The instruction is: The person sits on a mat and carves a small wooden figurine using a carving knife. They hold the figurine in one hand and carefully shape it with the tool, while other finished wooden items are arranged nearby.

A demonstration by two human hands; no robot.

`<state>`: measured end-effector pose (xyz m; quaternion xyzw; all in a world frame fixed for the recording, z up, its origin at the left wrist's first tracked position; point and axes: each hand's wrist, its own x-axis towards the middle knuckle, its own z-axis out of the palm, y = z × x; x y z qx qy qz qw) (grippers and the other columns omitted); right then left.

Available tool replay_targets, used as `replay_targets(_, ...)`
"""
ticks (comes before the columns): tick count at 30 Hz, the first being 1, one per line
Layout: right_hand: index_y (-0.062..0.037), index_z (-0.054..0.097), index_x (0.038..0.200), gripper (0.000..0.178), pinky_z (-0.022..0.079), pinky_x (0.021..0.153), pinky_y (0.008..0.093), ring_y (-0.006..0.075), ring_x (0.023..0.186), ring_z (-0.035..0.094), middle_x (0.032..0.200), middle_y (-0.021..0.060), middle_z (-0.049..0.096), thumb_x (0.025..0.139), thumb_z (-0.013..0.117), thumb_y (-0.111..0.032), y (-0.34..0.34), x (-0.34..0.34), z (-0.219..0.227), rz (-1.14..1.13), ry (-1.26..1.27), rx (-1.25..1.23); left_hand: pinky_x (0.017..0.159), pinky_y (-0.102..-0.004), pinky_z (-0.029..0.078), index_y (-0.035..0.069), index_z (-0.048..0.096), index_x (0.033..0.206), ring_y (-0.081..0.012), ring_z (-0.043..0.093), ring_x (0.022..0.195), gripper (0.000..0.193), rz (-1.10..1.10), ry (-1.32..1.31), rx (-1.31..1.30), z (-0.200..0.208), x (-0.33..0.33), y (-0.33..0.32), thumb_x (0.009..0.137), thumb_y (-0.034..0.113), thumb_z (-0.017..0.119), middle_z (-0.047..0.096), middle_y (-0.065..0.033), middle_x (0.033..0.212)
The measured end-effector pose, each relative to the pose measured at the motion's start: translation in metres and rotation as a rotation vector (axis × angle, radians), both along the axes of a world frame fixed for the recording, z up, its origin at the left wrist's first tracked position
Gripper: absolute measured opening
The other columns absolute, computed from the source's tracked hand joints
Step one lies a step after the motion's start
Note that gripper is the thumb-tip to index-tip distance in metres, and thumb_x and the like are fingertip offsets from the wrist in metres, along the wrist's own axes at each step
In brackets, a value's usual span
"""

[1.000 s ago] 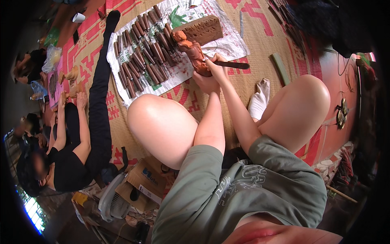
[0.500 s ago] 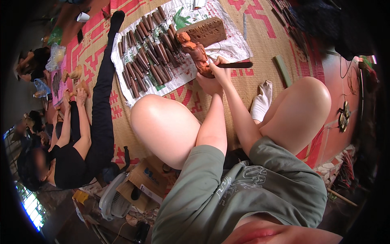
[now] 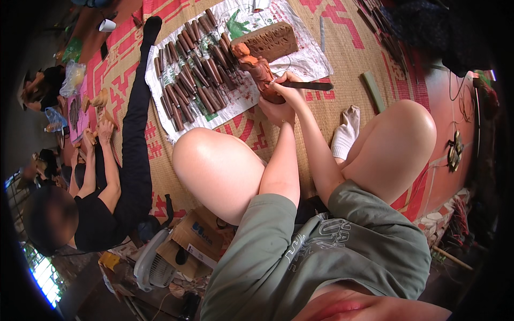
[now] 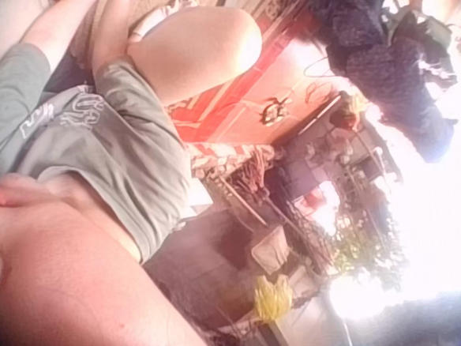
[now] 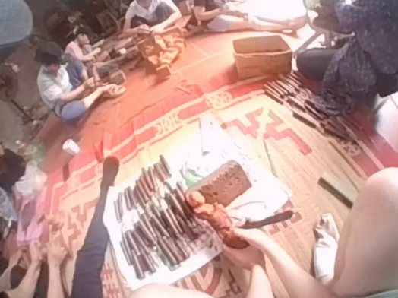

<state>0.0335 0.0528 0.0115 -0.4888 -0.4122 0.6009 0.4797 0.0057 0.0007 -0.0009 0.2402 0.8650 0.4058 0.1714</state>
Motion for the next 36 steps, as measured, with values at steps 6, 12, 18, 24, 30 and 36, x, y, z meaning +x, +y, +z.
replay_targets(6,-0.0034,0.049,0.064,0.022,0.044,0.054,0.0206,0.0054,0.060,0.054,0.065,0.0026,0.059,0.072,0.069,-0.002,0.000,0.002,-0.004,0.042,-0.188,0.160,0.085,-0.0383,0.046,0.000,0.047,0.117,-0.0310,0.057,0.104,0.062,0.002,0.049,0.042,-0.011,0.000,-0.001,0.076,0.043,0.065,0.055,-0.0187,0.110)
replay_targets(12,-0.0024,0.046,0.062,0.022,0.044,0.051,0.0204,0.0054,0.056,0.053,0.060,0.0020,0.056,0.071,0.067,0.000,0.000,0.006,-0.002,0.067,-0.315,0.258,0.086,-0.0393,0.046,-0.001,0.044,0.120,-0.0318,0.056,0.105,0.071,-0.010,-0.032,-0.004,-0.004,0.000,-0.002,0.072,0.045,0.067,0.055,-0.0196,0.111)
replay_targets(18,-0.0029,0.046,0.061,0.024,0.043,0.049,0.0194,0.0048,0.054,0.053,0.060,0.0014,0.055,0.071,0.068,0.000,0.001,0.000,0.006,0.005,-0.079,0.144,0.084,-0.0429,0.047,-0.002,0.041,0.121,-0.0342,0.055,0.106,0.081,0.002,-0.045,-0.007,-0.004,0.000,0.000,0.064,0.045,0.073,0.052,-0.0194,0.114)
replay_targets(24,-0.0016,0.048,0.062,0.022,0.043,0.049,0.0204,0.0056,0.054,0.053,0.059,0.0016,0.055,0.073,0.067,-0.002,0.004,0.008,0.001,0.069,-0.224,0.143,0.086,-0.0369,0.046,-0.003,0.045,0.117,-0.0305,0.058,0.103,0.074,-0.032,-0.026,0.003,-0.001,0.000,-0.001,0.065,0.042,0.074,0.055,-0.0181,0.110)
replay_targets(30,-0.0016,0.049,0.062,0.023,0.043,0.049,0.0220,0.0070,0.054,0.054,0.059,0.0033,0.057,0.074,0.069,-0.004,0.000,-0.001,0.010,0.031,-0.280,0.220,0.083,-0.0382,0.047,-0.002,0.045,0.116,-0.0296,0.059,0.101,0.074,-0.030,-0.100,0.051,-0.005,-0.003,-0.001,0.065,0.042,0.075,0.057,-0.0172,0.108)
replay_targets(36,-0.0001,0.052,0.063,0.020,0.043,0.049,0.0230,0.0074,0.054,0.055,0.059,0.0049,0.059,0.073,0.068,-0.005,0.002,-0.002,0.003,-0.027,-0.174,0.165,0.086,-0.0409,0.045,-0.001,0.044,0.120,-0.0330,0.056,0.106,0.077,-0.048,-0.175,0.046,0.006,-0.005,-0.001,0.065,0.045,0.074,0.054,-0.0194,0.113)
